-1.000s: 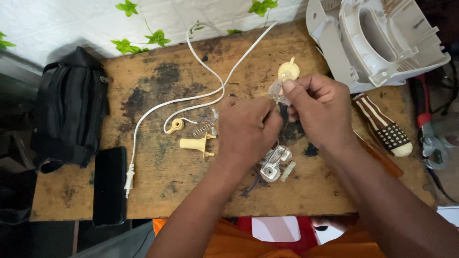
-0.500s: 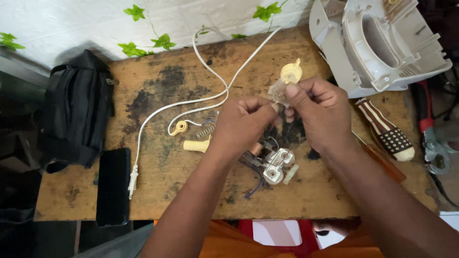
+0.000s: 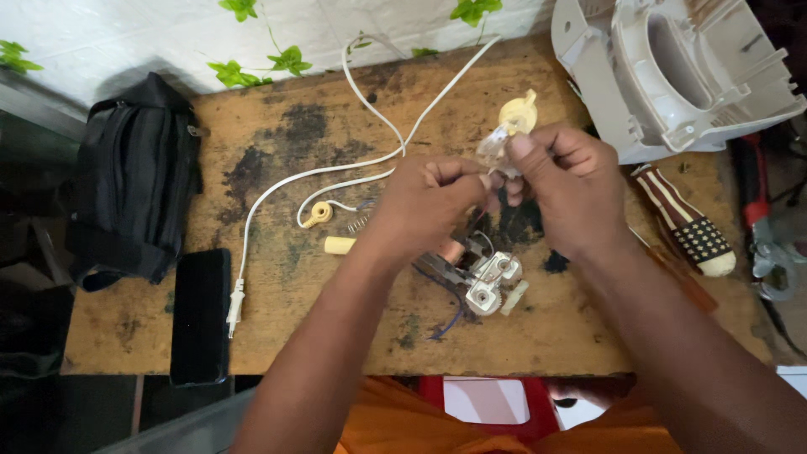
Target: The person manipulates a small yellow plastic component attached to a wire, repeatedly twisting and pulling the wire with both hands. The workspace contains a disassembled motor assembly, a power cord, and various tools on a wooden table.
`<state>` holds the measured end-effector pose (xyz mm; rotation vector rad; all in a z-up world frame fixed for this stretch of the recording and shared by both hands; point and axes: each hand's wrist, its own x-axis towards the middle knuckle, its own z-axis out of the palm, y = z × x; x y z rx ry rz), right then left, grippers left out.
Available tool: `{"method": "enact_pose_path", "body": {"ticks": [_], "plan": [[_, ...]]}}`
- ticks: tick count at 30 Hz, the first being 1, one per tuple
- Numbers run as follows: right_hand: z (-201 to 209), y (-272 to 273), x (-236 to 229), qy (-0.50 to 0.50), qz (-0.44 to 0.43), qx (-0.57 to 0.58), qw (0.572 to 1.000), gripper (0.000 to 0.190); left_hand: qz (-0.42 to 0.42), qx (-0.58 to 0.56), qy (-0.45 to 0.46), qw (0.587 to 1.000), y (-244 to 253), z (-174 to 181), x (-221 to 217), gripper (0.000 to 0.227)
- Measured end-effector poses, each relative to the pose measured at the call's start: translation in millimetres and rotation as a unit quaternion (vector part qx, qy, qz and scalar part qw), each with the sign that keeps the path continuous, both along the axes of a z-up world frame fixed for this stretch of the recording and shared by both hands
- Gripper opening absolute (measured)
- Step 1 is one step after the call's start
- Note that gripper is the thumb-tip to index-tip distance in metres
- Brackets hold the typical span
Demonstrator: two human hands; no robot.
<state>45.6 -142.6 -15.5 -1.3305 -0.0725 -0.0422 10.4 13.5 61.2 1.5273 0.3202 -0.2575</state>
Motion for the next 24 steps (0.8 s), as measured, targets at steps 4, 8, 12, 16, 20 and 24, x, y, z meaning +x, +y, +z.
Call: {"method": "enact_pose_path", "body": {"ticks": [4, 8, 12, 16, 20, 24], "plan": [[1, -2, 1, 0.010, 0.006, 0.013, 1.000, 0.021, -0.021, 0.054, 0.000, 0.998, 19, 13, 1, 0.021], [23, -8, -1, 0.074, 0.020, -0.110, 0.991, 0.025, -0.022, 0.145, -0.100, 0.984, 50, 15, 1, 0.028], [40, -12, -3, 0.135, 0.052, -0.328, 0.934, 0.025, 0.014, 0.162, -0.081, 0.983, 70, 14, -12, 0.028], [28, -18, 3, 0.059, 0.070, -0.427, 0.900, 0.029, 0.021, 0.206, -0.140, 0.968, 89, -15, -19, 0.022], [22, -22, 8, 0.073, 0.111, -0.511, 0.849, 0.038, 0.041, 0.307, -0.061, 0.949, 106, -40, -15, 0.031], [43, -8, 5, 0.131, 0.132, -0.567, 0.803, 0.039, -0.045, 0.316, -0.087, 0.944, 105, -30, -19, 0.042]]}}
